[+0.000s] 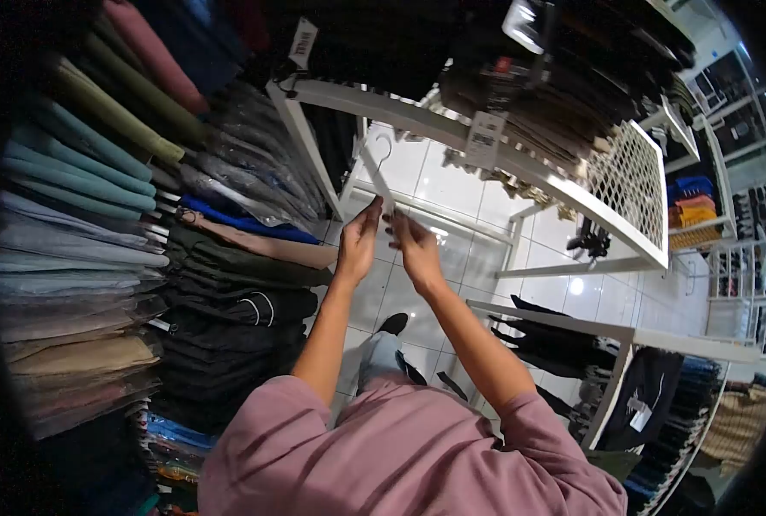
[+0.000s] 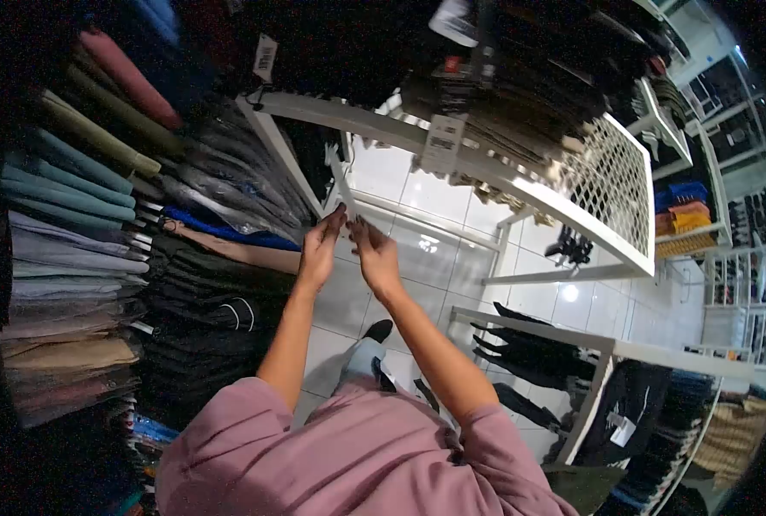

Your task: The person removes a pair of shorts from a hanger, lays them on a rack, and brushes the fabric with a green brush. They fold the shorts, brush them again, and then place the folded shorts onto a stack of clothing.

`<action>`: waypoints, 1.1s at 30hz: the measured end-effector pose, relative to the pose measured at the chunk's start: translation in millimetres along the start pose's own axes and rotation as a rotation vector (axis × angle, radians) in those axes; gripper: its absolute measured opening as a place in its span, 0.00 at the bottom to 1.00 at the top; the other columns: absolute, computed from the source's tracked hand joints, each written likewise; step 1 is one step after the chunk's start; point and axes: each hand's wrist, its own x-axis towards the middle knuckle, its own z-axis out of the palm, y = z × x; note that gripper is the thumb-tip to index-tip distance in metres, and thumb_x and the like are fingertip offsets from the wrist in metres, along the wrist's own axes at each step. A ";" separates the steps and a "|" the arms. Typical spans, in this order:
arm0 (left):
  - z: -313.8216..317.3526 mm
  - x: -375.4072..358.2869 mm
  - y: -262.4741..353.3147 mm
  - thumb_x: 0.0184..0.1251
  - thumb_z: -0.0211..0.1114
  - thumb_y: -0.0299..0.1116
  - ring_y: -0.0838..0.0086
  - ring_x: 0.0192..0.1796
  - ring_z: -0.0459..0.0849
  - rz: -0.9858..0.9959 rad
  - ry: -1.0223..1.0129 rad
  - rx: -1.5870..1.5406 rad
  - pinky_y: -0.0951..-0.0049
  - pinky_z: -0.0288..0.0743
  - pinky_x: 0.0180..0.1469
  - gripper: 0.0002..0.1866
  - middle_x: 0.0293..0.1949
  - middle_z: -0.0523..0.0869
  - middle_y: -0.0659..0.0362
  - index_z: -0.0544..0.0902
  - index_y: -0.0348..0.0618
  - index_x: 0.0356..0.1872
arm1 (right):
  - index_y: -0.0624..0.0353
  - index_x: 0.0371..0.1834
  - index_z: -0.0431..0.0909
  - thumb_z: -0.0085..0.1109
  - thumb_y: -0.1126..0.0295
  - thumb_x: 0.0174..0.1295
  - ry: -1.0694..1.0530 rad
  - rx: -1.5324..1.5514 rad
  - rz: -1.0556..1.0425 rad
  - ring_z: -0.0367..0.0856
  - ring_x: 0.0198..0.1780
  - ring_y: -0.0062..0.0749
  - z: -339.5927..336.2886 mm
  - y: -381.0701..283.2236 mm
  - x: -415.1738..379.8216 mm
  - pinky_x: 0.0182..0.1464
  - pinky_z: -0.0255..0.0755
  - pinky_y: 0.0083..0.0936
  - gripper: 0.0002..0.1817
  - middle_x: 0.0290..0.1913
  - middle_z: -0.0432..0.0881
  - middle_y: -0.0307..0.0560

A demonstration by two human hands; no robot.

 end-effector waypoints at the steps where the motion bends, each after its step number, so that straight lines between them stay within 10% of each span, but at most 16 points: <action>1: -5.0 9.6 4.3 0.87 0.50 0.38 0.68 0.72 0.75 -0.001 0.015 0.000 0.72 0.64 0.74 0.24 0.70 0.79 0.48 0.74 0.29 0.71 | 0.65 0.70 0.76 0.55 0.54 0.79 -0.014 -0.003 0.005 0.82 0.54 0.27 11.1 -3.2 18.1 0.54 0.77 0.26 0.28 0.58 0.87 0.43; 11: -17.4 118.8 34.3 0.86 0.51 0.37 0.71 0.65 0.80 0.273 -0.154 0.026 0.72 0.68 0.69 0.22 0.64 0.84 0.53 0.76 0.34 0.71 | 0.68 0.49 0.84 0.53 0.62 0.80 0.256 0.123 -0.363 0.81 0.42 0.26 52.4 -34.5 144.9 0.46 0.78 0.27 0.18 0.42 0.87 0.46; 20: 9.8 155.8 13.4 0.87 0.49 0.37 0.73 0.55 0.81 0.199 -0.300 0.071 0.72 0.71 0.62 0.21 0.52 0.87 0.54 0.78 0.30 0.66 | 0.68 0.53 0.81 0.58 0.71 0.70 0.497 0.063 -0.360 0.85 0.51 0.47 10.6 -1.1 209.5 0.57 0.74 0.36 0.14 0.49 0.88 0.59; 33: -4.1 158.1 12.1 0.87 0.50 0.38 0.73 0.56 0.81 0.175 -0.267 -0.003 0.72 0.71 0.64 0.22 0.55 0.87 0.55 0.77 0.32 0.68 | 0.66 0.56 0.81 0.60 0.67 0.70 0.419 -0.146 -0.221 0.85 0.56 0.47 25.7 -33.9 190.9 0.59 0.74 0.36 0.17 0.55 0.86 0.60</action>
